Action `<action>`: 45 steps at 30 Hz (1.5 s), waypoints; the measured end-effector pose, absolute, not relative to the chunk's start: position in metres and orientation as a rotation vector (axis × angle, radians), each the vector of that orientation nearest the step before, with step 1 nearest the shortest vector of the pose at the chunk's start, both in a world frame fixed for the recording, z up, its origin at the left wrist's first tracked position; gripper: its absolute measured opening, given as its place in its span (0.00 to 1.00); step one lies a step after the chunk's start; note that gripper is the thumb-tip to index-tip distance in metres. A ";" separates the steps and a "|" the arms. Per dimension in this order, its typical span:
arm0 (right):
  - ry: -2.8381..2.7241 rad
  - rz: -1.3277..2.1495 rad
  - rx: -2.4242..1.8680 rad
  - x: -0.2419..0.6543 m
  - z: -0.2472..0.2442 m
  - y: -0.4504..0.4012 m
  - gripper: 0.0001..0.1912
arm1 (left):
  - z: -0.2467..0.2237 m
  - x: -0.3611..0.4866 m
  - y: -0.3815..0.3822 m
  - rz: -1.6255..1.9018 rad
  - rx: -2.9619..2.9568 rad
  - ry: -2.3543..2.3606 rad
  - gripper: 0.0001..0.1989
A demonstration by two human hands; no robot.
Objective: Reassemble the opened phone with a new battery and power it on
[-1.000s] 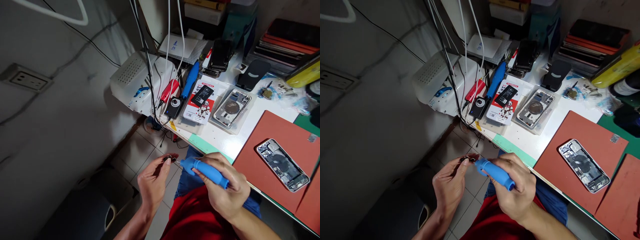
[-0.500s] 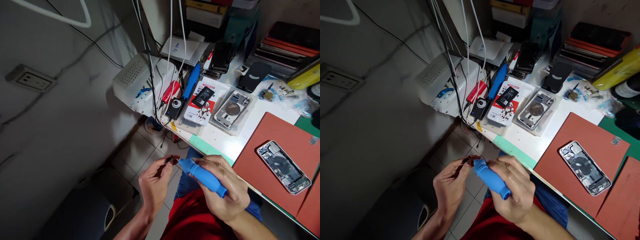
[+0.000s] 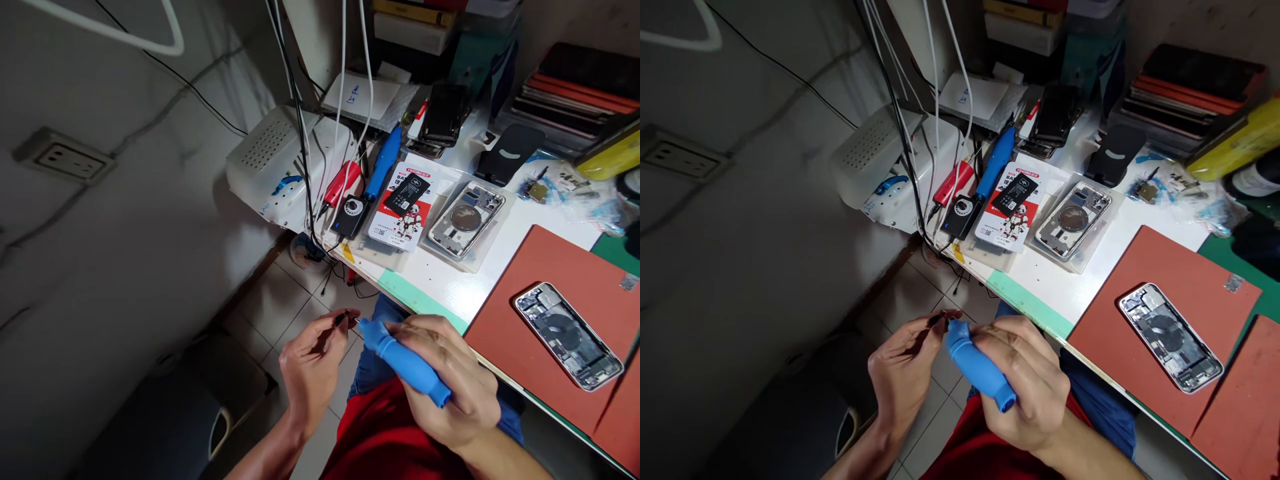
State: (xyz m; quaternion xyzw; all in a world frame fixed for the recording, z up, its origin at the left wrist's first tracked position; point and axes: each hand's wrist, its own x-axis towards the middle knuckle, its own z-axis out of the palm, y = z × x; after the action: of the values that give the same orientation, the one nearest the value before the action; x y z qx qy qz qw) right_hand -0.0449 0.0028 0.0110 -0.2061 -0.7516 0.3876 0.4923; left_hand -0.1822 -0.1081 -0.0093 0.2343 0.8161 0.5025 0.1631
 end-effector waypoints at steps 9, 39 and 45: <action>-1.890 0.914 -0.437 -0.038 0.018 0.004 0.19 | -0.018 -0.184 -0.114 1.364 1.097 2.464 0.07; -1.737 1.089 -0.586 -0.034 0.000 -0.003 0.23 | -0.014 -0.189 -0.107 1.408 0.906 2.429 0.04; -1.736 1.184 -0.638 -0.028 0.011 0.003 0.26 | -0.030 -0.216 -0.118 1.358 2.078 2.365 0.14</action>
State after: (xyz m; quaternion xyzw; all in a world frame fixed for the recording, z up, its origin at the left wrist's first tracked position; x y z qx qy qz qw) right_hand -0.0276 0.0030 0.0106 -0.2585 -0.7039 0.4802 0.4551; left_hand -0.2158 -0.1184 -0.0296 0.5998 0.6828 0.3919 -0.1429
